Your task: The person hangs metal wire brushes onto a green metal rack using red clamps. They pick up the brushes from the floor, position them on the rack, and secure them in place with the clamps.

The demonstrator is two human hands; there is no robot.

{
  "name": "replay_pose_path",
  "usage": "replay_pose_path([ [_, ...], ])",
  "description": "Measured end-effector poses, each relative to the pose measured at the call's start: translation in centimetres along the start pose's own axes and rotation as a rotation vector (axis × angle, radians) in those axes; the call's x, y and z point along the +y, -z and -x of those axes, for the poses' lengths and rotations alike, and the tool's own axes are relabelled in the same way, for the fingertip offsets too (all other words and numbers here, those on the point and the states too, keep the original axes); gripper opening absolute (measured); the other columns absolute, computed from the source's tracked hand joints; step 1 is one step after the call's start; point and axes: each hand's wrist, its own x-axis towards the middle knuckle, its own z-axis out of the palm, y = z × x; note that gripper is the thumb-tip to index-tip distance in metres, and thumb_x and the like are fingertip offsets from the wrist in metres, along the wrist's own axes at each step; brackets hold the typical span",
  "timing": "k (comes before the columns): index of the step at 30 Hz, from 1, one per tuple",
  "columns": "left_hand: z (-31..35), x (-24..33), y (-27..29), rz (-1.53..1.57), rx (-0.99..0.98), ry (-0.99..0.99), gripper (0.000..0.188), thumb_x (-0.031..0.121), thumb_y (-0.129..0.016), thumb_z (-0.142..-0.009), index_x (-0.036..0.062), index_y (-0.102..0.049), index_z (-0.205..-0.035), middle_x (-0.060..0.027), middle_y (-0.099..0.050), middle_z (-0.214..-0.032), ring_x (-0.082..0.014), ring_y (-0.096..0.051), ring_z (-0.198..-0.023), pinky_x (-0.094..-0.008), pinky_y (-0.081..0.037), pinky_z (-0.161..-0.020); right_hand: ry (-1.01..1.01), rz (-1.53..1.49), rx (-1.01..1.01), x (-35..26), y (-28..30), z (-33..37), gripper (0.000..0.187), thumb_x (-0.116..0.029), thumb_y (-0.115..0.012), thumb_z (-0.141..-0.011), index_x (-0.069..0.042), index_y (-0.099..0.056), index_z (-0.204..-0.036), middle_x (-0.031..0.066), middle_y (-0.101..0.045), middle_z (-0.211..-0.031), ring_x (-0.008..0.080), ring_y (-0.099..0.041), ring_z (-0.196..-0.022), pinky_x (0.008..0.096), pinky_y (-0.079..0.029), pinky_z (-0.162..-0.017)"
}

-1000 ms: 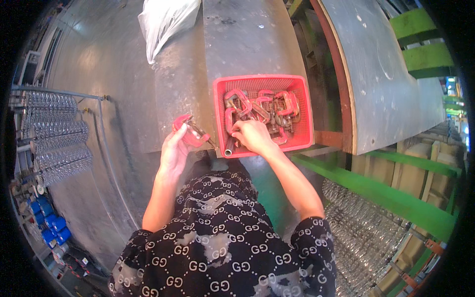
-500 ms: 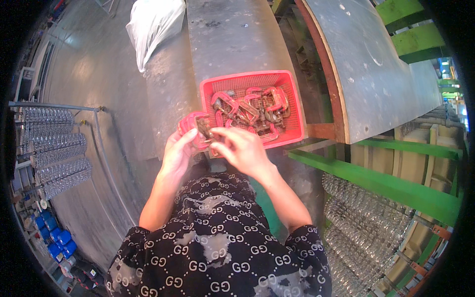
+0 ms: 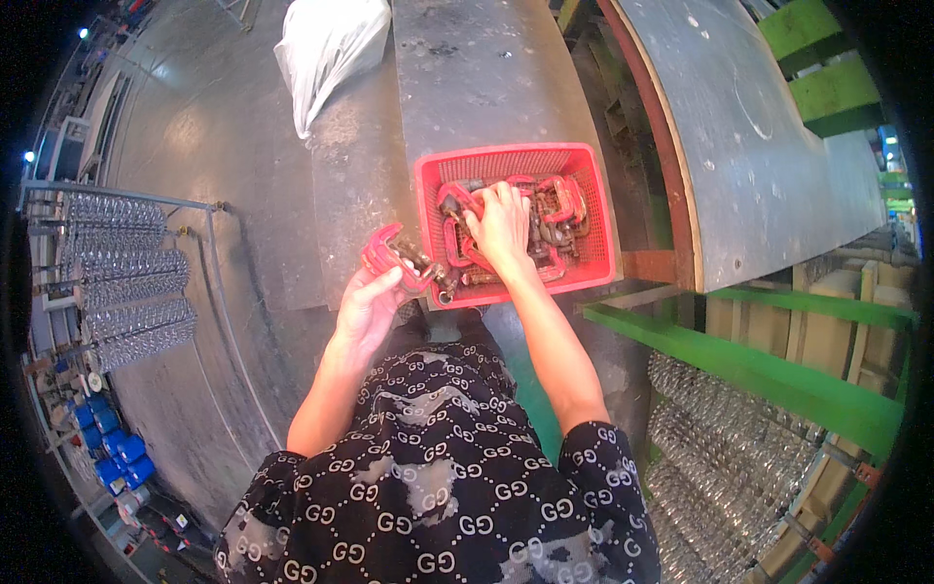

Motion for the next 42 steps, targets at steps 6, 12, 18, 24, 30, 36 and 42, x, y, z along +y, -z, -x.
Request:
replay_pose_path([
  [6, -0.3, 0.0, -0.9, -0.014, 0.008, -0.020, 0.023, 0.012, -0.067, -0.089, 0.0050, -0.063, -0.111, -0.0065, -0.069, -0.107, -0.0176, -0.065, -0.098, -0.0360, -0.048, -0.092, -0.198, -0.595, 0.055, -2.6, 1.9, 2.6, 0.018, -0.005, -0.075, -0.079, -0.001, -0.065, -0.094, 0.0075, -0.069, -0.081, 0.0125, -0.065, -0.072, 0.0291, -0.052, -0.066],
  [12, -0.6, -0.6, -1.7, 0.101, 0.022, -0.017, 0.029, 0.015, -0.063, -0.093, 0.0059, -0.058, -0.121, -0.0060, -0.067, -0.112, -0.0170, -0.063, -0.104, -0.0340, -0.048, -0.092, 0.218, -0.572, 0.221, -9.3, 6.2, 5.8, 0.017, -0.005, -0.077, -0.074, -0.003, -0.068, -0.087, 0.0087, -0.068, -0.090, 0.0254, -0.064, -0.086, 0.0357, -0.051, -0.079],
  [18, -1.4, -1.5, 0.8, 0.187, 0.040, -0.009, 0.030, 0.014, -0.060, -0.095, 0.0044, -0.056, -0.123, -0.0062, -0.063, -0.118, -0.0177, -0.061, -0.108, -0.0336, -0.046, -0.097, 0.350, -0.592, 0.086, -9.1, 4.8, 7.3, 0.024, -0.006, -0.069, -0.079, -0.002, -0.069, -0.103, 0.0139, -0.068, -0.111, 0.0307, -0.062, -0.110, 0.0449, -0.045, -0.102],
  [24, -0.8, -0.9, 0.6, 0.280, 0.006, 0.044, 0.044, 0.016, -0.068, -0.083, 0.0105, -0.054, -0.125, -0.0031, -0.066, -0.108, -0.0231, -0.061, -0.109, -0.0446, -0.043, -0.102, 0.202, -0.618, 0.230, -4.5, 8.4, 7.6, 0.014, 0.002, -0.065, -0.083, -0.002, -0.070, -0.095, 0.0128, -0.071, -0.103, 0.0261, -0.068, -0.099, 0.0369, -0.052, -0.090],
  [30, -0.7, -1.2, 1.5, 0.275, -0.057, 0.003, 0.047, 0.013, -0.068, -0.082, 0.0090, -0.053, -0.126, -0.0035, -0.065, -0.105, -0.0239, -0.060, -0.110, -0.0459, -0.041, -0.106, -0.026, -0.090, -0.359, 6.7, 10.2, 8.4, 0.021, -0.016, -0.064, -0.086, -0.003, -0.070, -0.101, 0.0149, -0.069, -0.094, 0.0300, -0.063, -0.093, 0.0400, -0.050, -0.085],
  [36, -0.5, -1.3, 0.4, 0.327, -0.069, -0.015, 0.040, 0.003, -0.064, -0.083, 0.0069, -0.055, -0.122, -0.0068, -0.067, -0.104, -0.0221, -0.064, -0.103, -0.0438, -0.045, -0.104, 0.153, -0.052, -0.345, 5.6, 10.5, 7.4, 0.028, -0.023, -0.065, -0.086, -0.002, -0.068, -0.105, 0.0149, -0.067, -0.096, 0.0302, -0.059, -0.101, 0.0410, -0.045, -0.092],
  [42, -0.1, -1.8, 0.0, 0.322, -0.078, -0.041, 0.037, 0.001, -0.063, -0.083, 0.0059, -0.055, -0.119, -0.0075, -0.066, -0.103, -0.0212, -0.064, -0.100, -0.0426, -0.047, -0.102, 0.251, -0.060, -0.443, 4.0, 8.3, 6.1, 0.031, -0.028, -0.074, -0.078, -0.003, -0.072, -0.096, 0.0136, -0.065, -0.091, 0.0307, -0.060, -0.095, 0.0430, -0.046, -0.087],
])
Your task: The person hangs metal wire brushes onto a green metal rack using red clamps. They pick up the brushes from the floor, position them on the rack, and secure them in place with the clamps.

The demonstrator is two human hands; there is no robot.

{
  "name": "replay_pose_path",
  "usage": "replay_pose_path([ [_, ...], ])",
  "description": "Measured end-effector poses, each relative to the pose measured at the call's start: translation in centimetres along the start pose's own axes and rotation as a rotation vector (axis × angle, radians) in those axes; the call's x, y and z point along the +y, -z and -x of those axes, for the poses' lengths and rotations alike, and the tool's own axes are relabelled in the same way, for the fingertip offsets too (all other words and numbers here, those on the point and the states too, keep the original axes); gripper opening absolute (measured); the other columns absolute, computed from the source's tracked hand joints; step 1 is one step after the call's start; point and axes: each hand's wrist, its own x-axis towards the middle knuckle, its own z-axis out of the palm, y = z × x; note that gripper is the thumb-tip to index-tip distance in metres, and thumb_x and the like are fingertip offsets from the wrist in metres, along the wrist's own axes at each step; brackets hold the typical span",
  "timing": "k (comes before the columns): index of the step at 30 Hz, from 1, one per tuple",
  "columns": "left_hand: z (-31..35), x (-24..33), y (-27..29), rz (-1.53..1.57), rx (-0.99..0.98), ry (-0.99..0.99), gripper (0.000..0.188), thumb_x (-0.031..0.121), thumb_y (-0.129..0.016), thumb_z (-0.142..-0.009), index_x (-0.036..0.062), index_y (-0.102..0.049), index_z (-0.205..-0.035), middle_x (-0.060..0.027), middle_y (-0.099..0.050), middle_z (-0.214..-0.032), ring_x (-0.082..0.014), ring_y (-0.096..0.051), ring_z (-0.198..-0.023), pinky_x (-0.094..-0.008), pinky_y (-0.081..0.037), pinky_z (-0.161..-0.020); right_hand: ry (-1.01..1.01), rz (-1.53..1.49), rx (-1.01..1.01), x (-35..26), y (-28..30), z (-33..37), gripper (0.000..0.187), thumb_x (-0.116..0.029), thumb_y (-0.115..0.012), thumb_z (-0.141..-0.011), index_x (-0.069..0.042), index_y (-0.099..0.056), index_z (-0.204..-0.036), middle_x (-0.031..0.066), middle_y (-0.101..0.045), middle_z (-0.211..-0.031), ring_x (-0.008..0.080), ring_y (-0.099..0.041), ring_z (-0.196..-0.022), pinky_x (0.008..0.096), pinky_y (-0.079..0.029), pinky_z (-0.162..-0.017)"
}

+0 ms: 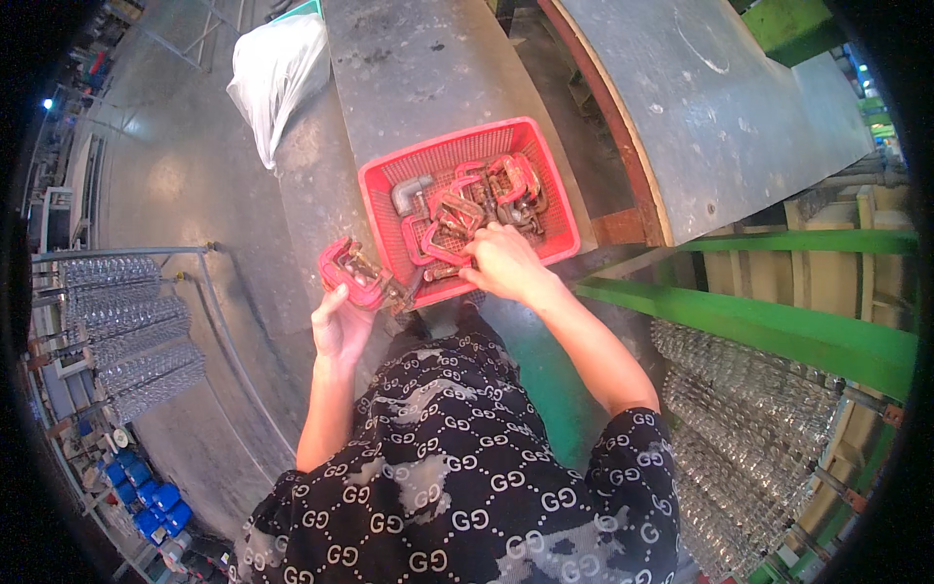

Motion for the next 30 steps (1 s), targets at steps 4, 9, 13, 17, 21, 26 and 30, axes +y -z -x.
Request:
replay_pose_path([
  [4, 0.3, -0.6, -0.7, -0.059, 0.037, -0.027, 0.038, 0.007, -0.066, -0.081, 0.0074, -0.055, -0.118, -0.0052, -0.064, -0.098, -0.0201, -0.063, -0.099, -0.0455, -0.042, -0.107, 0.061, 0.222, -0.101, 0.6, -1.7, -1.7, 0.026, -0.027, -0.075, -0.076, -0.004, -0.073, -0.087, 0.0140, -0.065, -0.090, 0.0303, -0.060, -0.096, 0.0421, -0.046, -0.085],
  [9, 1.1, -1.0, -2.0, -0.015, -0.018, -0.050, 0.036, 0.004, -0.066, -0.082, 0.0057, -0.056, -0.116, -0.0075, -0.066, -0.100, -0.0191, -0.063, -0.098, -0.0400, -0.047, -0.100, 0.024, -0.091, 0.012, 0.5, 0.5, -1.6, 0.027, -0.026, -0.068, -0.087, 0.001, -0.070, -0.087, 0.0124, -0.065, -0.083, 0.0259, -0.065, -0.084, 0.0410, -0.051, -0.078],
  [13, 1.2, -1.3, -1.6, -0.130, -0.005, -0.076, 0.056, 0.011, -0.069, -0.080, 0.0075, -0.048, -0.132, -0.0049, -0.062, -0.105, -0.0201, -0.061, -0.104, -0.0483, -0.039, -0.110, -0.351, -0.811, 0.152, -0.9, 2.0, -0.1, 0.030, -0.028, -0.063, -0.096, 0.001, -0.069, -0.098, 0.0009, -0.065, -0.080, 0.0056, -0.056, -0.069, 0.0259, -0.049, -0.064],
  [17, 0.5, -1.4, -1.7, -0.221, -0.028, -0.061, 0.062, 0.016, -0.068, -0.082, 0.0068, -0.043, -0.139, -0.0083, -0.058, -0.125, -0.0236, -0.056, -0.117, -0.0473, -0.039, -0.109, -0.255, -1.286, 0.300, -6.2, 1.5, 1.2, 0.027, -0.026, -0.061, -0.097, -0.001, -0.070, -0.098, -0.0034, -0.063, -0.077, 0.0037, -0.052, -0.067, 0.0219, -0.044, -0.064],
  [21, 1.1, -0.9, -2.7, -0.110, -0.109, -0.043, 0.051, 0.018, -0.068, -0.086, 0.0033, -0.051, -0.132, -0.0098, -0.060, -0.128, -0.0231, -0.059, -0.117, -0.0406, -0.043, -0.105, -0.329, -1.222, 0.309, -10.8, 0.1, 1.4, 0.027, -0.027, -0.061, -0.098, -0.002, -0.071, -0.099, -0.0048, -0.063, -0.077, 0.0027, -0.050, -0.064, 0.0202, -0.041, -0.059],
  [26, 1.4, 1.0, -1.0, -0.248, -0.107, -0.031, 0.053, 0.016, -0.070, -0.084, 0.0052, -0.051, -0.133, -0.0079, -0.060, -0.127, -0.0212, -0.058, -0.118, -0.0390, -0.045, -0.104, -0.382, -0.995, 0.361, -14.2, -0.9, 0.9, 0.028, -0.026, -0.064, -0.096, 0.000, -0.071, -0.103, -0.0017, -0.061, -0.073, 0.0038, -0.053, -0.068, 0.0224, -0.042, -0.059],
  [30, 1.8, 3.2, 0.6, -0.224, -0.152, 0.070, 0.060, 0.015, -0.071, -0.081, 0.0054, -0.048, -0.135, -0.0077, -0.059, -0.127, -0.0219, -0.056, -0.119, -0.0394, -0.043, -0.105, -0.451, -0.831, 0.550, -18.2, -2.5, 1.7, 0.022, -0.011, -0.071, -0.088, 0.002, -0.071, -0.105, -0.0007, -0.061, -0.084, 0.0065, -0.055, -0.073, 0.0220, -0.045, -0.067],
])
